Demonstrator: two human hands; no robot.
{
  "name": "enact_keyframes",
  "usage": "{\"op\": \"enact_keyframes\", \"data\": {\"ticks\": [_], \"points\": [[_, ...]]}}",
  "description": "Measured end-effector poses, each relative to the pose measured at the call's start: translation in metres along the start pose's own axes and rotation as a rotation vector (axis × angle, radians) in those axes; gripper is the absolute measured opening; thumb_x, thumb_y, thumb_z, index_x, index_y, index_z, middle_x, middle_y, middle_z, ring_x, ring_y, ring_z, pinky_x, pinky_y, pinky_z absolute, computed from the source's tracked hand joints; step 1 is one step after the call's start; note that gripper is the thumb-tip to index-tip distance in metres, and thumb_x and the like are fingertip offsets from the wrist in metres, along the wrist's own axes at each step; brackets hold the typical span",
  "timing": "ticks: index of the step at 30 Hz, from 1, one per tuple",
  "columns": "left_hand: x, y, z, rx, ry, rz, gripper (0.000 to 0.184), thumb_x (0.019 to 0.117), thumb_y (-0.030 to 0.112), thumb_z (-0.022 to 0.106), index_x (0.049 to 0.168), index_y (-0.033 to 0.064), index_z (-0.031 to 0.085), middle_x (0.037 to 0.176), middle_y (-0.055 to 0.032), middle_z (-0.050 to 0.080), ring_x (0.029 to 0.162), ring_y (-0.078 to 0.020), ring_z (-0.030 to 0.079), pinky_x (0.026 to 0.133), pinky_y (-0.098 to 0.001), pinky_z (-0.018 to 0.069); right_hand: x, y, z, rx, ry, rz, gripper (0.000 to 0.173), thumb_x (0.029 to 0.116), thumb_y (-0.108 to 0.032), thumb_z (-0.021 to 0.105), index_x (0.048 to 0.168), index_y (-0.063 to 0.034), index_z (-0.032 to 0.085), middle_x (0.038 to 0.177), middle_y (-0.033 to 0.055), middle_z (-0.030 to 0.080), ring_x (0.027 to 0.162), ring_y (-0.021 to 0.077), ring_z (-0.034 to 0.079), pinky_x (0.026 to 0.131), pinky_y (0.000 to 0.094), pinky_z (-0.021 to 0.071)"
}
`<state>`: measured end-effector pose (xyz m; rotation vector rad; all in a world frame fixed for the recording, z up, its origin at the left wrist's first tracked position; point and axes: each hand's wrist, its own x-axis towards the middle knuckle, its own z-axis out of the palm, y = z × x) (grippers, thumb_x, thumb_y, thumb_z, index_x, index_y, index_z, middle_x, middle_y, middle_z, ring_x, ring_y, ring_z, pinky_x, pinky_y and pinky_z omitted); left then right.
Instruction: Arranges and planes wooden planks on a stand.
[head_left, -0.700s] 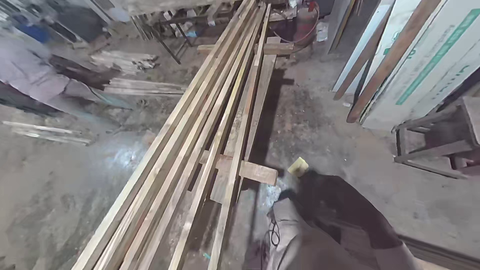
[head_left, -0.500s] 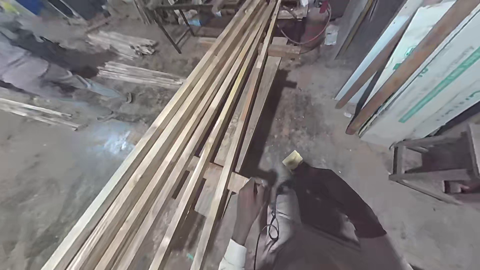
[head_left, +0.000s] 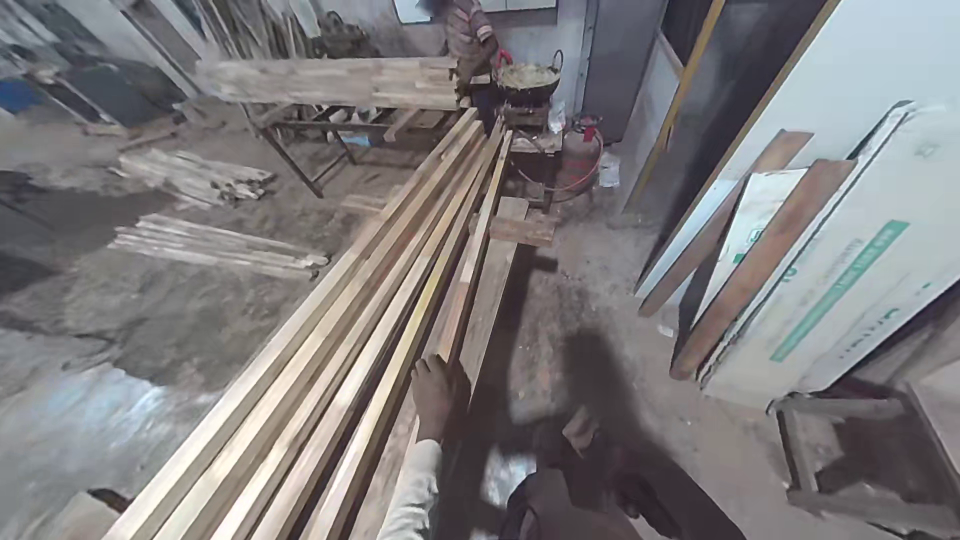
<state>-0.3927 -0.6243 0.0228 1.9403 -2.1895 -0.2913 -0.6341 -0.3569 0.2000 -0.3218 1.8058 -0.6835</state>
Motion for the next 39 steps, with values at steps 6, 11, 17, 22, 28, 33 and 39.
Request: {"op": "enact_keyframes", "data": {"ticks": [6,11,17,22,28,33,39], "points": [[-0.011,0.023,-0.004,0.148,-0.037,-0.007,0.053,0.0901,0.015,0.069,0.14,0.0037,0.058,0.135,-0.0309,0.058,0.125,-0.0489,0.057,0.099,-0.0611,0.0498,0.128,-0.001,-0.03,0.349,-0.369,-0.168,0.029,0.1092,-0.029,0.046,0.11,-0.0072,0.064,0.08,0.0039,0.07,0.056,0.0073,0.06,0.048,0.0198,0.047],[-0.024,0.038,-0.006,0.139,-0.068,0.061,0.051,0.0876,0.016,0.068,0.136,0.0012,0.06,0.121,-0.0279,0.064,0.11,-0.0453,0.065,0.089,-0.0584,0.0543,0.216,-0.061,-0.017,0.169,-0.642,-0.119,0.036,0.1034,-0.044,0.053,0.106,-0.0126,0.07,0.08,-0.0001,0.066,0.055,0.0048,0.053,0.047,0.0183,0.0412],[-0.009,0.045,0.014,-0.058,-0.07,-0.176,0.086,0.0813,0.059,0.075,0.144,0.0047,0.054,0.136,-0.033,0.055,0.12,-0.0544,0.056,0.093,-0.0745,0.0435,0.269,-0.197,0.011,0.216,-0.954,-0.176,0.03,0.105,-0.034,0.047,0.111,-0.0114,0.065,0.09,0.0068,0.072,0.059,0.0076,0.061,0.051,0.0209,0.0496],[0.062,0.055,-0.007,-0.384,-0.508,-0.33,0.068,0.0876,0.051,0.075,0.137,0.0067,0.064,0.099,-0.0178,0.075,0.093,-0.0344,0.073,0.089,-0.0586,0.0561,0.3,-0.287,0.022,0.311,-1.133,-0.176,0.033,0.1083,-0.031,0.042,0.112,-0.0103,0.067,0.102,0.0096,0.073,0.062,0.0079,0.063,0.053,0.0205,0.0518],[0.067,0.064,0.008,0.167,-0.053,-0.41,0.037,0.0942,0.026,0.066,0.119,-0.002,0.068,0.116,-0.0274,0.068,0.109,-0.0452,0.067,0.091,-0.0623,0.0533,0.354,-0.353,0.032,0.275,-1.153,-0.12,0.031,0.108,-0.03,0.044,0.114,-0.0097,0.067,0.105,0.0109,0.074,0.064,0.0099,0.066,0.053,0.022,0.0535],[0.087,0.022,0.004,0.234,0.207,-0.505,0.09,0.0767,0.042,0.081,0.152,0.0067,0.047,0.148,-0.0327,0.047,0.131,-0.0563,0.049,0.104,-0.0724,0.0386,0.381,-0.378,0.048,0.169,-1.157,-0.086,0.033,0.1081,-0.029,0.043,0.116,-0.0083,0.067,0.108,0.0119,0.073,0.063,0.0093,0.064,0.052,0.0212,0.0513],[0.101,-0.018,0.006,0.116,0.081,-0.543,0.087,0.0693,0.042,0.09,0.136,-0.0033,0.059,0.133,-0.0305,0.061,0.124,-0.049,0.059,0.106,-0.0661,0.043,0.383,-0.393,0.072,0.059,-1.125,-0.113,0.034,0.108,-0.029,0.041,0.117,-0.0087,0.068,0.11,0.011,0.074,0.063,0.0093,0.065,0.049,0.0209,0.0497]]}}
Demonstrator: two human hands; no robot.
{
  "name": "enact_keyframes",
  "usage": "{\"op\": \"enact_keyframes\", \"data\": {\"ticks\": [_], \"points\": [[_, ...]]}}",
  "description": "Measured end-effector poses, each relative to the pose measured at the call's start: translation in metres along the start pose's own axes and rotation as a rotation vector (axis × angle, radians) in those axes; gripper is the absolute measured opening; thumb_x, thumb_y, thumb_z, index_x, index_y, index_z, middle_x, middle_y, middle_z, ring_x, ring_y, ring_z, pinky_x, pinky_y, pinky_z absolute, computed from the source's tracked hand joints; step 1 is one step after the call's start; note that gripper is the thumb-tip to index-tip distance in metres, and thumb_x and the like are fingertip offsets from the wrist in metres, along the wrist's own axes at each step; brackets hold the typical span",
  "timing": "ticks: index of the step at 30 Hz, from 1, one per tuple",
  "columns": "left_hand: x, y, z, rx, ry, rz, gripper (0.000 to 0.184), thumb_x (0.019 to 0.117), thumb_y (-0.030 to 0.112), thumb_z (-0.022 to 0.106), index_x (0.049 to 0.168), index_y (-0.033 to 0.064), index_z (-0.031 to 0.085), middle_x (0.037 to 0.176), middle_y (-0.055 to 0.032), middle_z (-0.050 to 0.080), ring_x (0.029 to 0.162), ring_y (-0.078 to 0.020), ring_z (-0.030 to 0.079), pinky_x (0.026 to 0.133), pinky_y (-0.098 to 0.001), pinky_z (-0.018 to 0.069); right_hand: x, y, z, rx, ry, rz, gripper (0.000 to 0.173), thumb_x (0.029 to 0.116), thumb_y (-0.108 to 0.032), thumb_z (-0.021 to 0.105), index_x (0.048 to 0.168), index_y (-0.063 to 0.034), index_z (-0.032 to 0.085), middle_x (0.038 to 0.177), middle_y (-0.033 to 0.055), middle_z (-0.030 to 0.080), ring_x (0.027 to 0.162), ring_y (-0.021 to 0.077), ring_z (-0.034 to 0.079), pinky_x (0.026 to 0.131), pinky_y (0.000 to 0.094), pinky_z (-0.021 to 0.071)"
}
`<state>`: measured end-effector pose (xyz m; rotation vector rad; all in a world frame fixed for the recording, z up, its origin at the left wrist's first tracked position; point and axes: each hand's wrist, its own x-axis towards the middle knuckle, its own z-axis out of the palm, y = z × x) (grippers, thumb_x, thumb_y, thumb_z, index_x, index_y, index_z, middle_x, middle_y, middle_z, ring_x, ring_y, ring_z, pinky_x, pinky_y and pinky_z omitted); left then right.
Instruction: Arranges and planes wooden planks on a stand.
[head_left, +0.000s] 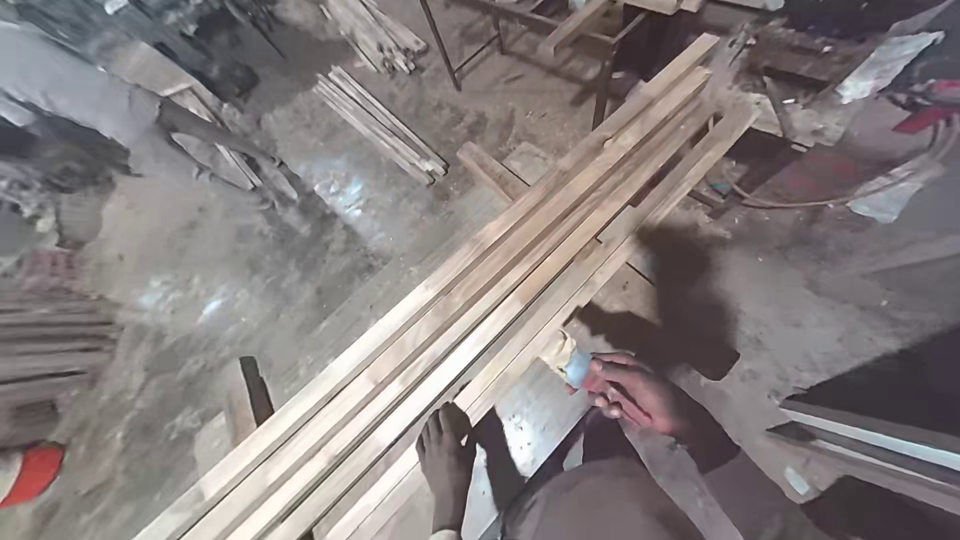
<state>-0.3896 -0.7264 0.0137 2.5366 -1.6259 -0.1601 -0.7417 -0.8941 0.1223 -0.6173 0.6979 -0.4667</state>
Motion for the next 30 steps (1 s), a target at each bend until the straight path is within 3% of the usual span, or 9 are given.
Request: {"op": "enact_keyframes", "data": {"ticks": [3,7,10,13,18,22,24,26,30], "points": [[0.024,-0.001,-0.024,-0.12,0.076,0.127,0.092,0.079,0.074,0.068,0.132,-0.0002,0.064,0.127,-0.0283,0.063,0.113,-0.0479,0.062,0.095,-0.0645,0.051,-0.001,0.004,0.011,-0.026,0.073,-0.029,0.036,0.107,-0.03,0.041,0.117,-0.0084,0.067,0.106,0.0103,0.073,0.062,0.0088,0.063,0.049,0.0208,0.0487],[0.081,-0.019,-0.065,-0.031,0.395,0.187,0.057,0.0964,0.04,0.066,0.14,0.0042,0.059,0.134,-0.0281,0.06,0.123,-0.0496,0.057,0.101,-0.0643,0.0461,-0.018,0.021,0.044,0.058,0.268,-0.073,0.027,0.104,-0.031,0.048,0.103,-0.0129,0.068,0.08,0.0024,0.07,0.058,0.0057,0.061,0.05,0.0188,0.0512],[0.123,-0.065,-0.039,0.125,0.476,0.202,0.055,0.0985,0.026,0.064,0.148,0.0057,0.052,0.143,-0.0299,0.054,0.132,-0.0536,0.05,0.109,-0.0643,0.0397,-0.029,0.043,0.058,0.105,0.3,-0.07,0.028,0.1037,-0.032,0.049,0.106,-0.0111,0.067,0.089,0.0054,0.072,0.059,0.0052,0.062,0.051,0.0178,0.0513],[0.13,-0.086,-0.009,0.237,0.527,0.319,0.06,0.0922,0.03,0.07,0.143,0.0025,0.056,0.133,-0.0227,0.065,0.118,-0.045,0.063,0.103,-0.0607,0.0444,-0.041,0.075,0.071,0.067,0.387,-0.071,0.033,0.1026,-0.034,0.045,0.104,-0.0104,0.068,0.087,0.0057,0.072,0.058,0.0052,0.059,0.05,0.0191,0.0481],[0.126,-0.084,-0.031,0.151,0.414,0.449,0.055,0.094,0.02,0.062,0.141,-0.0076,0.055,0.133,-0.0296,0.063,0.114,-0.052,0.063,0.097,-0.0641,0.0476,-0.078,0.115,0.102,0.163,0.604,-0.023,0.029,0.1067,-0.03,0.045,0.101,-0.0114,0.066,0.079,0.0036,0.071,0.058,0.0079,0.064,0.05,0.0203,0.0521],[0.137,-0.089,-0.076,0.126,0.207,0.49,0.05,0.0945,0.003,0.063,0.143,-0.0047,0.054,0.135,-0.0335,0.06,0.119,-0.0551,0.061,0.095,-0.0663,0.0515,-0.099,0.132,0.104,0.215,0.605,-0.056,0.033,0.1057,-0.036,0.048,0.099,-0.0124,0.07,0.073,0.0,0.067,0.053,0.0054,0.059,0.045,0.0182,0.0477],[0.133,-0.082,-0.098,-0.024,0.046,0.444,0.047,0.0932,0.005,0.065,0.14,0.0002,0.059,0.127,-0.0303,0.065,0.113,-0.0519,0.065,0.093,-0.0668,0.0527,-0.11,0.137,0.098,0.202,0.606,-0.08,0.032,0.1067,-0.037,0.049,0.105,-0.0121,0.069,0.077,0.0008,0.069,0.054,0.0055,0.058,0.046,0.0181,0.0466],[0.104,-0.063,-0.114,-0.114,-0.176,0.439,0.04,0.101,0.016,0.054,0.138,-0.0007,0.059,0.117,-0.0271,0.068,0.106,-0.0469,0.068,0.093,-0.064,0.0534,-0.119,0.136,0.09,0.202,0.653,-0.092,0.028,0.1057,-0.036,0.052,0.105,-0.0119,0.065,0.076,0.0015,0.067,0.052,0.0056,0.056,0.043,0.018,0.0432],[0.02,-0.015,-0.092,-0.372,-0.425,0.479,0.037,0.104,0.019,0.042,0.11,-0.007,0.068,0.073,-0.0166,0.067,0.067,-0.0305,0.067,0.068,-0.0536,0.0572,-0.133,0.126,0.073,0.302,0.774,-0.092,0.03,0.1055,-0.037,0.053,0.101,-0.0101,0.065,0.073,0.0023,0.066,0.054,0.0079,0.059,0.046,0.0202,0.0472]]}}
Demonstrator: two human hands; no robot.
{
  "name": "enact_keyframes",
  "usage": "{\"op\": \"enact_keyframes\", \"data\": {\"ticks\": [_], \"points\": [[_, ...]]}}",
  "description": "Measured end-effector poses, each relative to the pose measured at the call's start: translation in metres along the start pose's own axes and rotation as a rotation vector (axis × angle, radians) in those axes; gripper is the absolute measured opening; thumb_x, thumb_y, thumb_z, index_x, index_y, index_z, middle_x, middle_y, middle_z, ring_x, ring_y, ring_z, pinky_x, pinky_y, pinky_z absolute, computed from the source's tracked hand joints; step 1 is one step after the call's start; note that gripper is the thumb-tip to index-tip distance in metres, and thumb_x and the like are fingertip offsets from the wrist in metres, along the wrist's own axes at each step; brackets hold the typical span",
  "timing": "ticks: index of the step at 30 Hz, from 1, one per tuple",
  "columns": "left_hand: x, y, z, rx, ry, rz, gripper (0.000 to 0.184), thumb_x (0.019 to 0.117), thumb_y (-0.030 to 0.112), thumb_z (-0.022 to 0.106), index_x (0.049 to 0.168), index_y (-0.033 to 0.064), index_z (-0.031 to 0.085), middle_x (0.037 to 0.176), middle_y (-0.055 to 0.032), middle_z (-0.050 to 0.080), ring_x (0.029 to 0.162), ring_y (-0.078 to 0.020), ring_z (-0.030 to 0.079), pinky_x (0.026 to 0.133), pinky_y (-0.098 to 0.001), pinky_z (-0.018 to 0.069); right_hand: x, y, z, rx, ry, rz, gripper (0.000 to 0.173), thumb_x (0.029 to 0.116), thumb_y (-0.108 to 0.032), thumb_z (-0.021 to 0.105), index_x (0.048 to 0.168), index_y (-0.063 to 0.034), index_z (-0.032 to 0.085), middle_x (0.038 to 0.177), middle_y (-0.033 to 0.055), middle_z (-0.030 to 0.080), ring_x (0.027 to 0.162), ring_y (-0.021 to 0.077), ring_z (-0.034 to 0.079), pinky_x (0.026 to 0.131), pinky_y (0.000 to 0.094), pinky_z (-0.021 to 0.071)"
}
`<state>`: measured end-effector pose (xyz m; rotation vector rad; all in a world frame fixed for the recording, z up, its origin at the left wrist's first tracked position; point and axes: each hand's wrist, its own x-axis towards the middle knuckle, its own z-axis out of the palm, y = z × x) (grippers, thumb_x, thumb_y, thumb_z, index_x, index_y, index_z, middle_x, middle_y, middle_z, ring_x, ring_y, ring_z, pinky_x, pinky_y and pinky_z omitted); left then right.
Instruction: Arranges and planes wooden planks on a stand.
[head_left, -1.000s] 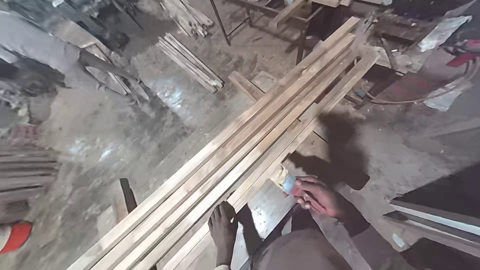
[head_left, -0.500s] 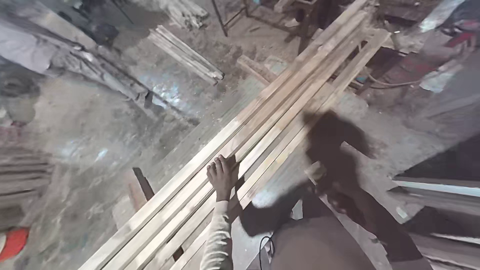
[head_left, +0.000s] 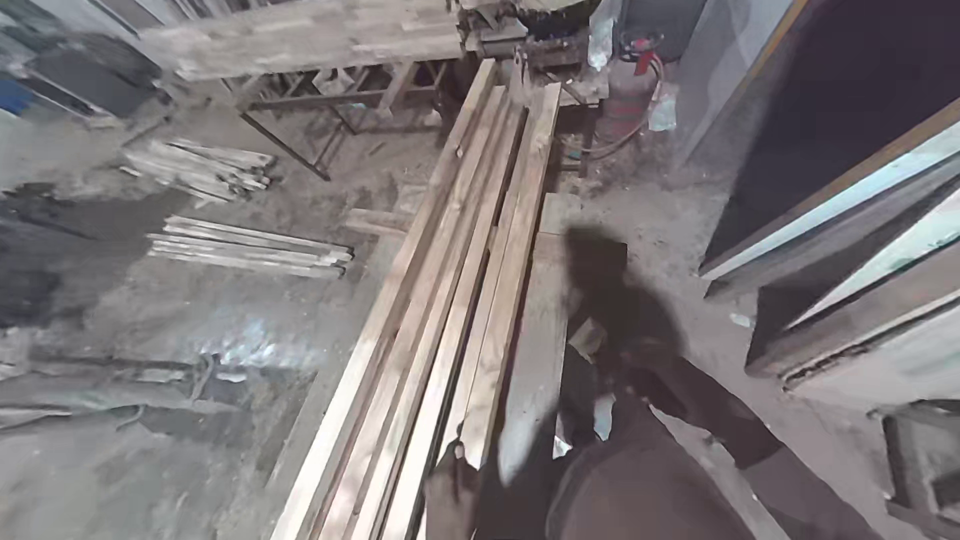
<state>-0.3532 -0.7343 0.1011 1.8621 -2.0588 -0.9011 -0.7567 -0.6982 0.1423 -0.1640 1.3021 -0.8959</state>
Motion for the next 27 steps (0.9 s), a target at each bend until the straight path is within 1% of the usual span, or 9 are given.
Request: {"op": "enact_keyframes", "data": {"ticks": [2,6,9,12,15,18,20,23,27], "points": [[-0.002,0.014,0.063,-0.085,-0.024,-0.024,0.046,0.1065,0.031,0.037,0.108,-0.002,0.068,0.066,-0.009,0.063,0.059,-0.023,0.063,0.06,-0.0481,0.0569,0.006,-0.007,-0.015,0.073,-0.002,-0.029,0.031,0.1062,-0.036,0.051,0.104,-0.0092,0.065,0.075,0.0041,0.067,0.057,0.0103,0.062,0.051,0.0227,0.0515],[0.014,0.044,0.146,0.072,-0.003,-0.117,0.069,0.1081,0.054,0.024,0.119,0.0054,0.072,0.084,-0.0146,0.074,0.079,-0.0327,0.074,0.073,-0.0576,0.0593,0.018,-0.029,-0.046,-0.004,-0.065,-0.078,0.037,0.1098,-0.038,0.041,0.107,-0.0076,0.062,0.078,0.0058,0.067,0.059,0.0114,0.063,0.051,0.023,0.052],[0.033,0.056,0.163,-0.105,-0.15,-0.313,0.07,0.1091,0.054,0.023,0.097,0.0041,0.071,0.078,-0.0141,0.069,0.075,-0.0298,0.07,0.07,-0.0534,0.058,0.034,-0.044,-0.065,-0.202,-0.146,-0.113,0.041,0.111,-0.032,0.038,0.112,-0.0047,0.068,0.076,0.0041,0.067,0.053,0.0064,0.056,0.044,0.0179,0.044],[0.059,0.05,0.162,-0.725,-0.542,-0.514,0.054,0.1119,0.048,0.026,0.133,0.009,0.057,0.089,-0.0075,0.07,0.068,-0.0152,0.066,0.062,-0.0338,0.0587,0.064,-0.052,-0.076,-0.427,-0.214,-0.177,0.034,0.1095,-0.028,0.044,0.12,-0.005,0.068,0.09,0.0058,0.073,0.06,0.0107,0.063,0.051,0.0236,0.0517],[0.08,0.054,0.163,-0.72,-0.625,-0.522,0.06,0.1121,0.049,0.021,0.151,0.0115,0.045,0.12,-0.0086,0.07,0.1,-0.0158,0.07,0.091,-0.0384,0.0588,0.098,-0.058,-0.065,-0.619,-0.269,-0.25,0.037,0.1056,-0.02,0.056,0.14,-0.0064,0.058,0.12,0.0126,0.071,0.088,0.0211,0.075,0.075,0.0367,0.0654],[0.074,0.069,0.162,-0.803,-0.638,-0.607,0.069,0.1106,0.051,0.006,0.137,0.0098,0.055,0.09,-0.0081,0.071,0.073,-0.0197,0.07,0.067,-0.0373,0.061,0.126,-0.035,-0.048,-1.081,-0.109,-0.584,0.054,0.1002,-0.023,0.066,0.152,-0.0309,0.052,0.13,0.007,0.07,0.104,0.0219,0.071,0.09,0.0468,0.0587],[0.067,0.069,0.162,-0.848,-0.675,-0.663,0.071,0.1105,0.05,0.004,0.126,0.007,0.058,0.083,-0.0068,0.07,0.067,-0.0177,0.068,0.063,-0.0333,0.0599,0.144,0.009,-0.047,-1.271,0.004,-0.811,0.058,0.0987,-0.015,0.066,0.152,-0.0314,0.051,0.137,0.0165,0.06,0.105,0.0331,0.069,0.086,0.0526,0.0595],[0.057,0.072,0.168,-0.733,-0.57,-0.729,0.067,0.1115,0.051,0.012,0.116,0.0065,0.062,0.076,-0.0068,0.067,0.057,-0.0165,0.063,0.053,-0.0318,0.0552,0.122,0.043,-0.043,-1.422,0.113,-0.686,0.059,0.0988,-0.008,0.058,0.153,-0.0291,0.05,0.148,0.026,0.049,0.107,0.0402,0.069,0.088,0.0519,0.0591],[0.045,0.089,0.172,-0.277,-0.391,-0.769,0.08,0.1073,0.063,0.023,0.122,-0.0017,0.067,0.113,-0.0264,0.066,0.105,-0.0371,0.064,0.093,-0.0603,0.0488,0.096,-0.029,-0.025,-1.342,0.24,-0.568,0.054,0.1044,-0.019,0.057,0.156,-0.0153,0.043,0.142,0.0333,0.05,0.113,0.0479,0.063,0.091,0.0584,0.0555]]}}
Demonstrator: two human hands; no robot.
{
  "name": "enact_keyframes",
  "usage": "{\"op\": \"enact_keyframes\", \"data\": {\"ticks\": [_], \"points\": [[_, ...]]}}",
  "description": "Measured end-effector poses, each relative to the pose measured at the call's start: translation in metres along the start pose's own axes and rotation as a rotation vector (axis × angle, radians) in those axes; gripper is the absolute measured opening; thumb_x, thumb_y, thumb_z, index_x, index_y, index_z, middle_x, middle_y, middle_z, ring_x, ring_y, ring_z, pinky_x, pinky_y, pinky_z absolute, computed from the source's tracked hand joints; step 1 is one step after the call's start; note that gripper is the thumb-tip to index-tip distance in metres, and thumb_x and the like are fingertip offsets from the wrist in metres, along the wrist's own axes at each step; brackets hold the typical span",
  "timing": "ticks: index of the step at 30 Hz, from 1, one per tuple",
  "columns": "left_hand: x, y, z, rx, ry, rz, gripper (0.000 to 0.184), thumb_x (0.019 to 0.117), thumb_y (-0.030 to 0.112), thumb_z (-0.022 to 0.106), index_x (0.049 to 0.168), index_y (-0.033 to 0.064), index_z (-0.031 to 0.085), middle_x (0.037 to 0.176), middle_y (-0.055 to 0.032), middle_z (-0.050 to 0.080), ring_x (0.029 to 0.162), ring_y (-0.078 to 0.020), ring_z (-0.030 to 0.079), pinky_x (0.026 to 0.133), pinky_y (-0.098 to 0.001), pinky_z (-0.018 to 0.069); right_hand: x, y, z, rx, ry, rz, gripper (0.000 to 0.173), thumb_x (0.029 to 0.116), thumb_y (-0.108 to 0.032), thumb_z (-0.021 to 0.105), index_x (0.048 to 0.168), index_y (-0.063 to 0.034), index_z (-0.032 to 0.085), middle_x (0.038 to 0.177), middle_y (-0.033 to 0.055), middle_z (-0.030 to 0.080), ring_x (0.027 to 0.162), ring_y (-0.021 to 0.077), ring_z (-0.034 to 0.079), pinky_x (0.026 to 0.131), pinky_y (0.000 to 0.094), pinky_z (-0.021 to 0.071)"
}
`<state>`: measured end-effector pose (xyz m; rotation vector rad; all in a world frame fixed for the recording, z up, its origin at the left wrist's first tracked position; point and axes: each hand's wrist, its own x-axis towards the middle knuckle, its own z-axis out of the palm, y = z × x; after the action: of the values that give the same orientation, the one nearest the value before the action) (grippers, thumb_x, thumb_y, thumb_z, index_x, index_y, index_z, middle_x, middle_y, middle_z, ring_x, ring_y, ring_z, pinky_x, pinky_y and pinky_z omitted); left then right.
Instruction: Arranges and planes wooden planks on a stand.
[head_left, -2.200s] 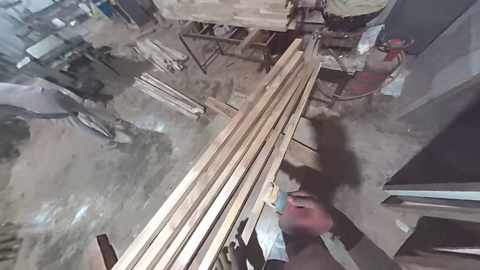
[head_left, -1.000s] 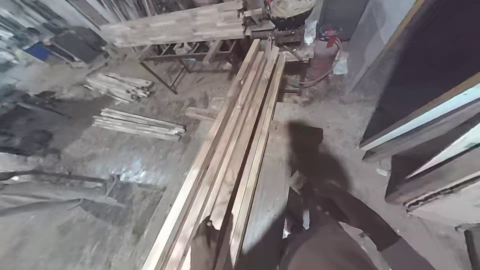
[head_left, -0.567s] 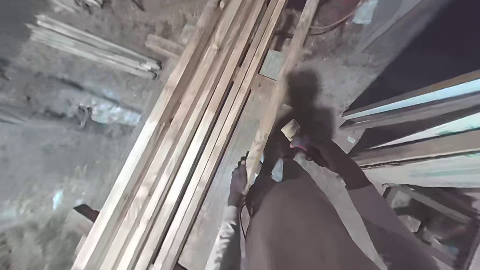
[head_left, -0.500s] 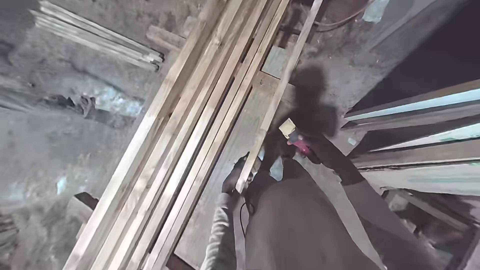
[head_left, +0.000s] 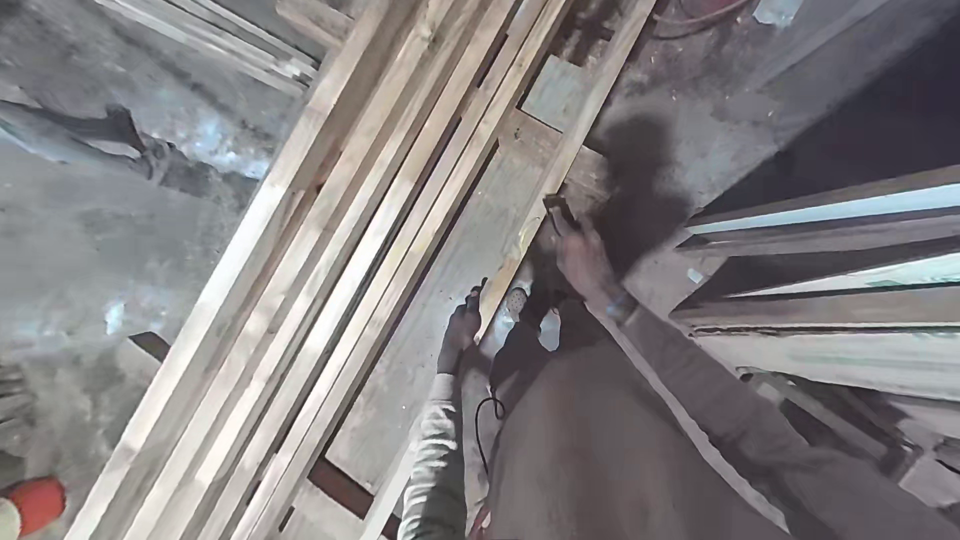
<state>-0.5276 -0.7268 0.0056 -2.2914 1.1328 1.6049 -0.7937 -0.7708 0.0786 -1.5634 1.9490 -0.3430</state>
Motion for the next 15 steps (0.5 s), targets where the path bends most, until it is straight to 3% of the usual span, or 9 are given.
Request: {"op": "enact_keyframes", "data": {"ticks": [2,4,6,9,12,13,14,15], "points": [[0.001,-0.002,0.009,0.031,0.051,0.026,0.083,0.1062,0.066,0.02,0.113,-0.0011,0.068,0.104,-0.0248,0.065,0.099,-0.0367,0.062,0.088,-0.0598,0.0485,0.019,-0.01,-0.013,0.011,0.026,0.034,0.049,0.1039,-0.02,0.059,0.15,-0.0069,0.048,0.136,0.0332,0.053,0.111,0.0489,0.063,0.088,0.0609,0.0552],[0.0,0.003,0.004,0.029,0.046,0.015,0.082,0.1062,0.065,0.021,0.125,0.0004,0.067,0.121,-0.027,0.066,0.116,-0.0402,0.063,0.098,-0.0631,0.0474,0.014,-0.026,0.003,-0.047,0.016,0.014,0.039,0.1022,-0.02,0.059,0.137,-0.0015,0.057,0.129,0.0311,0.058,0.104,0.0458,0.066,0.083,0.0586,0.0575],[-0.001,0.004,0.004,0.039,0.069,0.017,0.081,0.1054,0.067,0.021,0.129,0.0036,0.066,0.126,-0.0251,0.066,0.121,-0.04,0.062,0.1,-0.0643,0.0471,-0.013,-0.043,0.03,-0.139,-0.069,-0.017,0.038,0.1015,-0.019,0.057,0.134,0.0003,0.059,0.13,0.0287,0.057,0.098,0.0408,0.069,0.081,0.0525,0.0596],[-0.006,0.003,0.004,0.077,0.062,0.045,0.081,0.1059,0.066,0.018,0.128,0.0057,0.068,0.126,-0.0233,0.067,0.119,-0.0391,0.063,0.099,-0.0644,0.0473,-0.065,-0.065,0.05,-0.251,-0.335,-0.063,0.046,0.1015,-0.008,0.047,0.145,0.007,0.048,0.136,0.0349,0.052,0.11,0.045,0.065,0.091,0.0526,0.0557],[-0.01,0.014,-0.006,0.218,0.069,0.075,0.086,0.1041,0.067,0.009,0.131,0.0103,0.067,0.129,-0.0203,0.067,0.122,-0.0389,0.063,0.098,-0.067,0.0486,-0.069,-0.062,0.038,-0.165,-0.358,-0.072,0.042,0.1018,-0.016,0.051,0.14,-0.0006,0.057,0.134,0.0278,0.059,0.119,0.0409,0.062,0.1,0.0516,0.0523],[-0.009,0.016,-0.011,0.219,0.023,0.098,0.084,0.1061,0.063,0.007,0.134,0.0073,0.063,0.13,-0.0214,0.066,0.121,-0.038,0.064,0.098,-0.0645,0.0498,-0.062,-0.057,0.028,-0.111,-0.319,-0.057,0.041,0.1035,-0.02,0.052,0.14,-0.0042,0.059,0.13,0.0242,0.063,0.119,0.0383,0.063,0.102,0.0513,0.0508],[-0.004,0.014,-0.015,0.146,-0.053,0.129,0.079,0.1085,0.058,0.009,0.135,0.0055,0.062,0.123,-0.0209,0.068,0.111,-0.0344,0.068,0.092,-0.0593,0.0537,-0.054,-0.052,0.017,-0.056,-0.268,-0.05,0.042,0.1052,-0.022,0.053,0.144,-0.0059,0.058,0.127,0.0233,0.066,0.119,0.038,0.064,0.104,0.0523,0.0496],[0.003,0.01,-0.021,0.014,-0.161,0.156,0.073,0.1102,0.055,0.012,0.13,0.0072,0.062,0.107,-0.0169,0.071,0.092,-0.0279,0.071,0.078,-0.0504,0.0588,-0.043,-0.046,0.009,-0.012,-0.19,-0.074,0.043,0.1051,-0.021,0.054,0.145,-0.0053,0.057,0.121,0.0242,0.068,0.114,0.0392,0.065,0.101,0.0542,0.0506]]}}
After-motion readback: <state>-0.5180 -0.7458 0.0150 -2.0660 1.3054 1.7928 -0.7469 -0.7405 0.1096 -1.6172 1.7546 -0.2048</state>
